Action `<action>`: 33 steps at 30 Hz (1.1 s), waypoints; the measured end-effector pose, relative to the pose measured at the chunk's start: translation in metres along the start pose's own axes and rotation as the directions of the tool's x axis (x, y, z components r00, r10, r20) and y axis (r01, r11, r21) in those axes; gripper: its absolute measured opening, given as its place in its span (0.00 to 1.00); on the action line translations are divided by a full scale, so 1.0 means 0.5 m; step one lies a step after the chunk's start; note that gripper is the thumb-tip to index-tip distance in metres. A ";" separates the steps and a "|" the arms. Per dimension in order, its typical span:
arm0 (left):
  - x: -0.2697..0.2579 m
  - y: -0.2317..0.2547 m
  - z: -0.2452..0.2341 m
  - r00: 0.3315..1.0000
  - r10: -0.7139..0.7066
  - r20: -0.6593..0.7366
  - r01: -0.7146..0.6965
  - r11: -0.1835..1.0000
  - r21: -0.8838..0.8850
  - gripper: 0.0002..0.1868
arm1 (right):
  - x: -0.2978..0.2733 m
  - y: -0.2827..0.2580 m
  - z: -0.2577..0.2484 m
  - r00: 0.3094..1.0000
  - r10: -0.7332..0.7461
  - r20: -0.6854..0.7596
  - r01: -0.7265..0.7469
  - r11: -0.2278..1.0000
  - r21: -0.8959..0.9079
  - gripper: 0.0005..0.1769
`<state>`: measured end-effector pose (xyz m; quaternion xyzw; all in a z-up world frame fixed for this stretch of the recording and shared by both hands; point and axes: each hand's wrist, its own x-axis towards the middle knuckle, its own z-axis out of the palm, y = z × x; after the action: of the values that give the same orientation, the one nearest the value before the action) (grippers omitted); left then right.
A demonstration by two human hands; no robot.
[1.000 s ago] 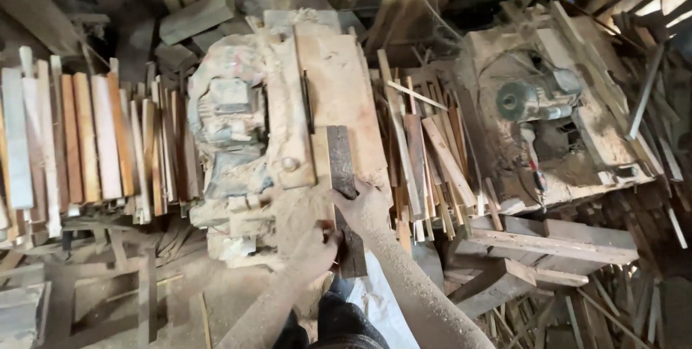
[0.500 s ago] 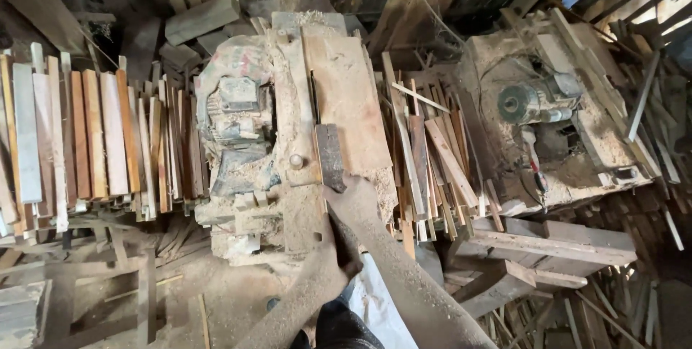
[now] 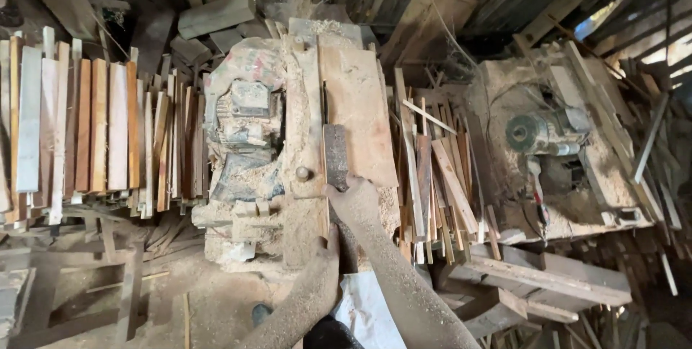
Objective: Feeding thin wooden strips into a woodworking machine for processing in a workshop environment.
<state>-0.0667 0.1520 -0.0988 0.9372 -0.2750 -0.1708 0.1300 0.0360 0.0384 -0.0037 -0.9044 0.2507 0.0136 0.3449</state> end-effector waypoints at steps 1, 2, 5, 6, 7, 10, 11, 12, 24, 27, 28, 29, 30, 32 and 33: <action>0.003 0.002 -0.001 0.999 -0.025 -0.025 0.025 1.000 -0.019 0.55 | 0.003 -0.008 -0.004 0.998 0.047 0.034 -0.046 0.999 -0.009 0.31; 0.007 0.003 -0.001 0.997 -0.050 -0.050 0.049 0.998 -0.038 0.58 | 0.005 -0.015 -0.008 0.993 0.093 0.067 -0.092 0.996 -0.019 0.47; 0.019 -0.001 -0.025 1.000 -0.026 -0.013 0.026 0.999 -0.023 0.60 | 0.025 -0.004 0.009 0.995 0.097 0.025 -0.097 0.995 -0.006 0.28; 0.023 -0.003 -0.035 0.999 -0.030 -0.018 0.029 0.999 -0.028 0.60 | 0.033 -0.007 0.009 0.996 0.091 0.026 -0.091 0.996 -0.011 0.28; 0.025 -0.003 -0.044 0.999 -0.035 0.005 0.035 0.992 -0.118 0.58 | 0.039 -0.008 0.009 0.995 0.098 0.030 -0.096 0.994 -0.055 0.30; 0.029 0.002 -0.063 0.997 -0.074 0.019 0.076 0.973 -0.219 0.57 | 0.054 0.010 0.022 1.000 0.030 -0.010 -0.031 0.995 -0.092 0.26; 0.031 0.003 -0.068 0.994 -0.104 0.015 0.105 0.969 -0.224 0.57 | 0.059 0.019 0.029 0.998 -0.040 -0.058 0.035 0.996 -0.081 0.36; 0.037 0.000 -0.067 0.994 -0.106 0.012 0.106 0.968 -0.227 0.57 | 0.062 0.018 0.032 0.997 -0.043 -0.057 0.038 0.996 -0.084 0.36; 0.062 -0.010 -0.114 0.995 -0.085 0.060 0.097 0.961 -0.257 0.60 | 0.093 0.014 0.039 0.986 -0.116 -0.121 0.111 0.993 -0.050 0.36; 0.054 -0.006 -0.174 0.992 -0.100 0.079 0.114 0.974 -0.197 0.58 | 0.098 -0.003 0.029 0.993 -0.080 -0.087 0.077 0.996 -0.041 0.31; 0.046 -0.003 -0.210 0.991 -0.097 0.095 0.108 0.986 -0.128 0.57 | 0.099 -0.010 0.025 0.996 -0.060 -0.073 0.058 0.998 -0.035 0.29; 0.036 0.001 -0.245 0.989 -0.094 0.115 0.101 0.993 -0.060 0.56 | 0.097 -0.015 0.021 0.998 -0.038 -0.057 0.036 0.999 -0.030 0.26; 0.041 -0.002 -0.230 0.989 -0.094 0.115 0.101 0.993 -0.061 0.56 | 0.096 -0.019 0.019 0.998 -0.038 -0.057 0.036 0.999 -0.032 0.26; 0.054 -0.010 -0.200 0.995 -0.055 0.085 0.073 0.973 -0.218 0.52 | 0.095 -0.032 0.014 1.000 -0.020 -0.022 0.020 1.000 -0.019 0.14; 0.051 -0.007 -0.218 0.995 -0.056 0.084 0.073 0.973 -0.219 0.52 | 0.096 -0.031 0.015 1.000 -0.021 -0.022 0.021 1.000 -0.020 0.14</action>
<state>-0.0025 0.1569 -0.0074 0.9179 -0.2285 -0.2406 0.2177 0.0864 0.0317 -0.0095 -0.9104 0.2450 0.0023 0.3334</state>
